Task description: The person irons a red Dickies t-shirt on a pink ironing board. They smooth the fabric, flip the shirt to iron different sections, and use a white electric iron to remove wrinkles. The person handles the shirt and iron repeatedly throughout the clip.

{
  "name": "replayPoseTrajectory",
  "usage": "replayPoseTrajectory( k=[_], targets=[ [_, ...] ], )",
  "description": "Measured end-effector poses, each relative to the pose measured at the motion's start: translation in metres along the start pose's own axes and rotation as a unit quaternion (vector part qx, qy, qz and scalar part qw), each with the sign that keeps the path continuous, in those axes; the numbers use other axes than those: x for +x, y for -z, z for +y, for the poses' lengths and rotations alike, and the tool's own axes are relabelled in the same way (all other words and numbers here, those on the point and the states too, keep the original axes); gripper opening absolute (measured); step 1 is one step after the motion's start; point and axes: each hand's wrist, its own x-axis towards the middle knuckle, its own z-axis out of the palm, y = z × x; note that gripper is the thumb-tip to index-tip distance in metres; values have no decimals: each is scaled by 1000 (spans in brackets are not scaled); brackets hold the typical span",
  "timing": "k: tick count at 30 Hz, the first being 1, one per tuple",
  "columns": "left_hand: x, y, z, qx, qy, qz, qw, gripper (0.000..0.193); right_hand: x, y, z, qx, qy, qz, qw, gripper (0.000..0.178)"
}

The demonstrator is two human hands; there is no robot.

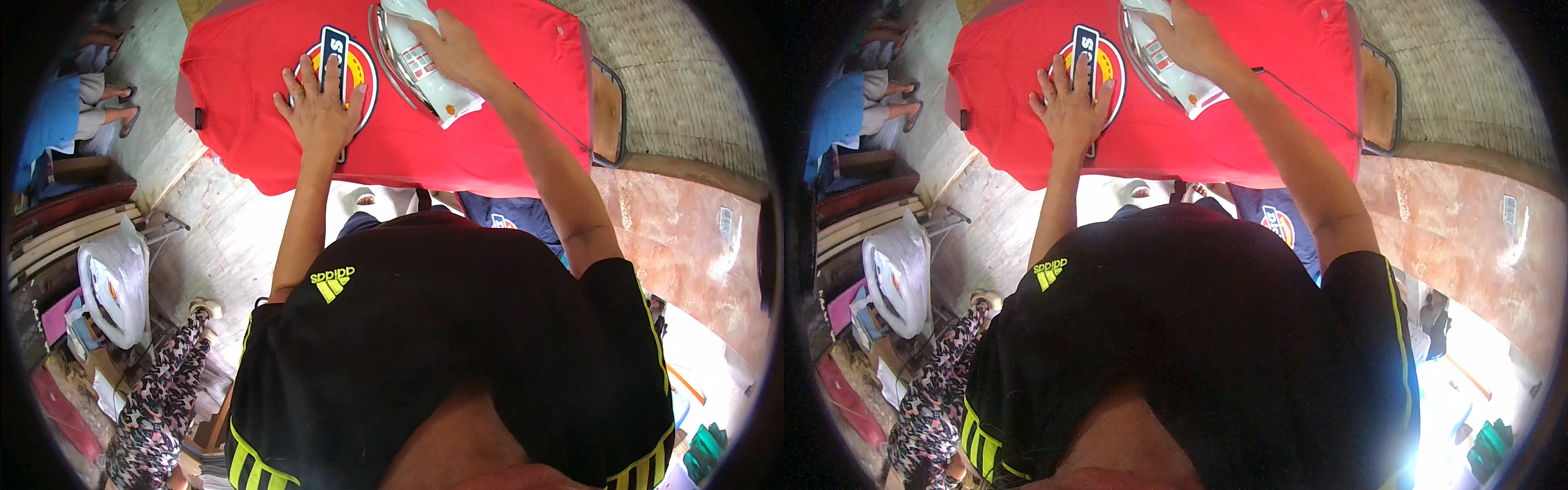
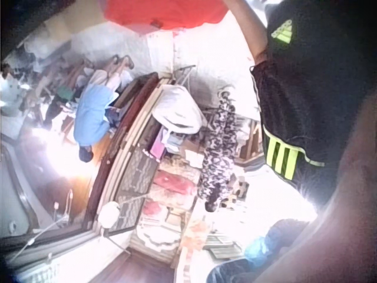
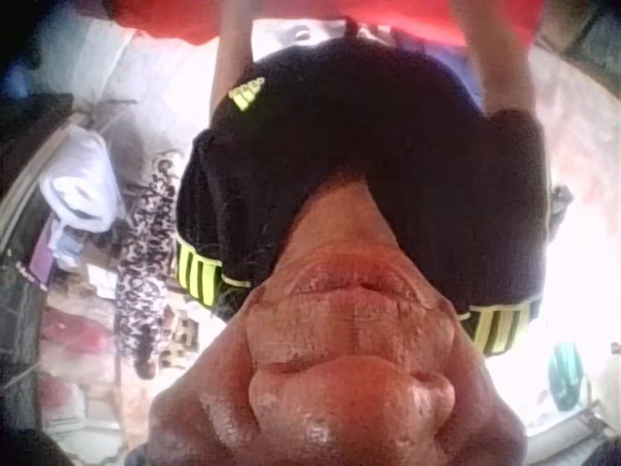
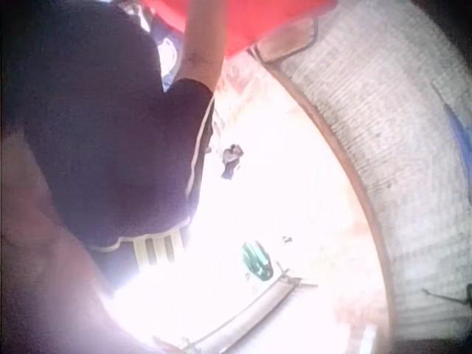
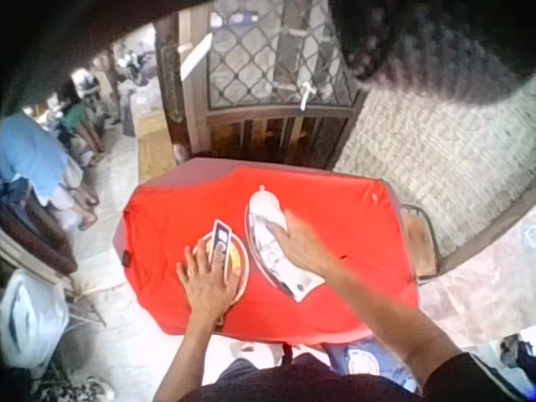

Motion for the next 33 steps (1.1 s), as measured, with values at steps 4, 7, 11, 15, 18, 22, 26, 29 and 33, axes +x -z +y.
replayPoseTrajectory(
  k=[4, 7, 11, 15, 18, 22, 26, 29, 33],
  targets=[
    [-6, 2, -1, 6, 11, 1, 1000, 71, -45, -5, -1, 4, -12, -10, 1000, 46],
    [-6, 3, 2, -4, 9, -8, 1000, 70, -100, -18, -4, 68, -7, 20, 997, 35],
    [-6, 10, 7, -28, -1, -6, 1000, 66, -112, -28, -7, 143, -40, 57, 987, 30],
    [-7, 12, 9, -31, -11, -18, 999, 63, -69, -14, 3, 117, -17, 96, 988, 34],
    [-5, 20, 11, -40, -42, -42, 997, 60, -25, 10, -1, 42, -15, 71, 997, 37],
    [-3, 24, 13, -55, -51, -54, 996, 60, -14, 28, -2, 5, 76, -15, 997, 39],
    [5, 26, 12, -63, -53, -16, 996, 52, 26, 39, -5, -103, 139, -58, 983, 38],
    [35, 29, -3, -103, -61, 24, 993, 44, 83, 37, -4, -116, 213, -33, 970, 44],
    [92, 10, -37, -9, -4, 65, 998, 52, 138, 43, -1, -115, 276, -76, 951, 45]
  ],
)
